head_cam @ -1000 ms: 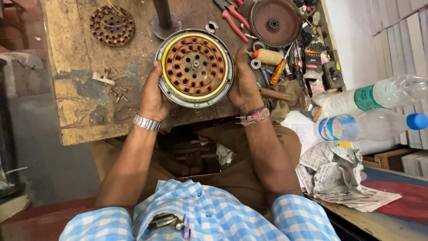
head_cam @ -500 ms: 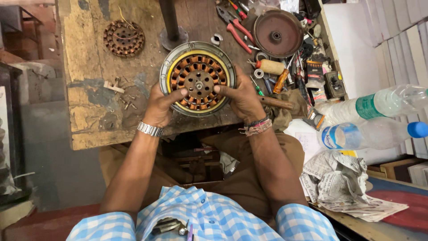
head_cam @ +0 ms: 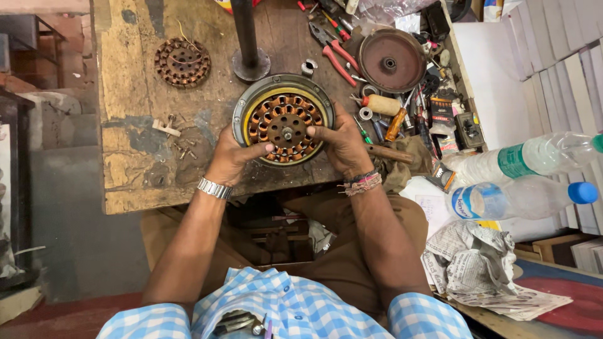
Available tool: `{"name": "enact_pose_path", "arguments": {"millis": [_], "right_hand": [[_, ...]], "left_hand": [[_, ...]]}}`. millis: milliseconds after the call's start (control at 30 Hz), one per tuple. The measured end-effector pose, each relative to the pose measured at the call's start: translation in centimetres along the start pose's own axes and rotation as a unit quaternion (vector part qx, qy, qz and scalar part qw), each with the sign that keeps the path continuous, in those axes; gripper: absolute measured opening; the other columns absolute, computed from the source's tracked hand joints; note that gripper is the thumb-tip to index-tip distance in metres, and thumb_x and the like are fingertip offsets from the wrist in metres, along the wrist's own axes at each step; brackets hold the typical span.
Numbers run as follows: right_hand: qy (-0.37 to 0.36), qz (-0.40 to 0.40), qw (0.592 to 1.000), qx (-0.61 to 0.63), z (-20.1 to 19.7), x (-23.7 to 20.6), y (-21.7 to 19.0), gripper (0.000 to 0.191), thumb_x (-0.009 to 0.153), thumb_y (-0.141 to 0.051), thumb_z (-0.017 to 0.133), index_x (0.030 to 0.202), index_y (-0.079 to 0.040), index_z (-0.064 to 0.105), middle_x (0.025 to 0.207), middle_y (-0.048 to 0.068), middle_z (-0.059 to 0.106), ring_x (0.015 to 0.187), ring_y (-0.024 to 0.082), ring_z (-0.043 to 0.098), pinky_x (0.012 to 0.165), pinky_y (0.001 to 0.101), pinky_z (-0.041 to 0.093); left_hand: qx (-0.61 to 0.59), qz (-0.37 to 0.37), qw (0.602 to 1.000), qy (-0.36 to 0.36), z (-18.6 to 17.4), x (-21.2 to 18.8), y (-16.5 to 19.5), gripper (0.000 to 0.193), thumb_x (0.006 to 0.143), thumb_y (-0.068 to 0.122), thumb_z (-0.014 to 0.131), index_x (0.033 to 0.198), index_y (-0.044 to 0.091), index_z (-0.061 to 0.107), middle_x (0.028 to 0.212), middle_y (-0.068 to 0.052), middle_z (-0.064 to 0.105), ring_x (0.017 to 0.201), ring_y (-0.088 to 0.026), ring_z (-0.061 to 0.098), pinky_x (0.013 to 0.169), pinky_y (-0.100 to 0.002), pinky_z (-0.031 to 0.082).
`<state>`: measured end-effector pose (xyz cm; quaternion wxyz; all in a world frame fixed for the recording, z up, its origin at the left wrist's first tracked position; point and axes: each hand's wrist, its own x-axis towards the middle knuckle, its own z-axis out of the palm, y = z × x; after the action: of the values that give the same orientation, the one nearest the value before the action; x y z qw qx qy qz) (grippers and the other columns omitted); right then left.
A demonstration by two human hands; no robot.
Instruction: The person assembles an electrical motor by placing a stator into a blue housing, tapping it with a hammer and a metal tube, and then fitting a yellow ring. The person repeatedly checks the fit and alignment of the components.
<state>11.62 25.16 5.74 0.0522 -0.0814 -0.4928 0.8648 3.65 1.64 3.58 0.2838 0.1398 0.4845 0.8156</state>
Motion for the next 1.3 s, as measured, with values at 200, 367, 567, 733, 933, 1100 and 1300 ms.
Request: {"name": "enact_pose_path", "arguments": {"millis": [200, 367, 567, 733, 933, 1100, 1300], "right_hand": [[-0.001, 0.004, 1.000, 0.012, 0.0, 0.0, 0.0, 0.070, 0.082, 0.004, 0.083, 0.143, -0.001, 0.051, 0.117, 0.006, 0.072, 0.101, 0.014, 0.069, 0.086, 0.0296, 0.058], [-0.008, -0.001, 1.000, 0.020, -0.1, 0.1, 0.2, 0.066, 0.085, 0.002, 0.083, 0.143, -0.001, 0.053, 0.113, 0.004, 0.071, 0.094, 0.013, 0.067, 0.082, 0.0285, 0.056], [0.026, 0.036, 0.999, -0.012, 0.4, 0.1, 0.5, 0.045, 0.096, -0.014, 0.077, 0.132, 0.007, 0.059, 0.115, 0.011, 0.072, 0.101, 0.015, 0.070, 0.089, 0.0309, 0.061], [0.035, 0.056, 0.998, -0.008, -0.1, 0.3, 1.2, 0.045, 0.094, -0.017, 0.076, 0.130, 0.004, 0.059, 0.114, 0.013, 0.072, 0.098, 0.017, 0.072, 0.086, 0.0342, 0.063], [0.012, 0.021, 0.999, -0.022, -2.3, 0.4, 2.2, 0.044, 0.110, -0.025, 0.076, 0.123, 0.010, 0.054, 0.109, 0.010, 0.067, 0.098, 0.016, 0.062, 0.092, 0.0344, 0.055], [-0.098, -0.073, 0.993, 0.004, -1.1, -0.2, -0.1, 0.088, 0.092, -0.056, 0.079, 0.155, -0.005, 0.047, 0.149, 0.016, 0.051, 0.136, 0.029, 0.050, 0.114, 0.0469, 0.047], [-0.209, -0.303, 0.820, -0.438, 3.9, -1.9, -3.3, 0.096, 0.078, -0.049, 0.091, 0.150, -0.017, 0.037, 0.172, 0.016, 0.021, 0.164, 0.034, 0.017, 0.137, 0.0529, 0.025]], "left_hand": [[0.004, 0.002, 1.000, 0.000, 0.0, 0.0, 0.1, 0.069, 0.073, 0.004, 0.090, 0.134, 0.001, 0.059, 0.124, -0.010, 0.073, 0.114, -0.019, 0.070, 0.103, -0.039, 0.058], [0.008, 0.012, 1.000, 0.005, 0.3, -0.1, 0.6, 0.067, 0.075, 0.005, 0.089, 0.135, -0.001, 0.059, 0.125, -0.010, 0.072, 0.113, -0.018, 0.069, 0.102, -0.036, 0.057], [0.001, -0.010, 0.999, 0.043, 0.8, -0.2, 1.6, 0.062, 0.081, 0.016, 0.084, 0.135, -0.002, 0.059, 0.122, -0.011, 0.072, 0.108, -0.018, 0.070, 0.098, -0.034, 0.057], [-0.025, -0.046, 0.998, 0.043, 1.0, -0.3, 1.5, 0.062, 0.082, 0.020, 0.084, 0.134, -0.004, 0.059, 0.122, -0.013, 0.072, 0.108, -0.020, 0.071, 0.097, -0.035, 0.058], [-0.081, -0.059, 0.993, 0.057, -0.4, -0.1, -0.4, 0.065, 0.080, 0.019, 0.085, 0.134, -0.003, 0.058, 0.122, -0.014, 0.070, 0.109, -0.022, 0.069, 0.098, -0.038, 0.057], [-0.344, -0.136, 0.928, -0.048, -3.2, -0.4, -2.5, 0.069, 0.083, 0.023, 0.084, 0.138, -0.008, 0.057, 0.126, -0.024, 0.070, 0.110, -0.032, 0.072, 0.099, -0.045, 0.058], [-0.348, -0.191, 0.910, -0.118, -7.2, -1.3, -4.3, 0.073, 0.087, 0.030, 0.078, 0.142, -0.012, 0.054, 0.126, -0.028, 0.068, 0.107, -0.035, 0.072, 0.096, -0.046, 0.058]]}}
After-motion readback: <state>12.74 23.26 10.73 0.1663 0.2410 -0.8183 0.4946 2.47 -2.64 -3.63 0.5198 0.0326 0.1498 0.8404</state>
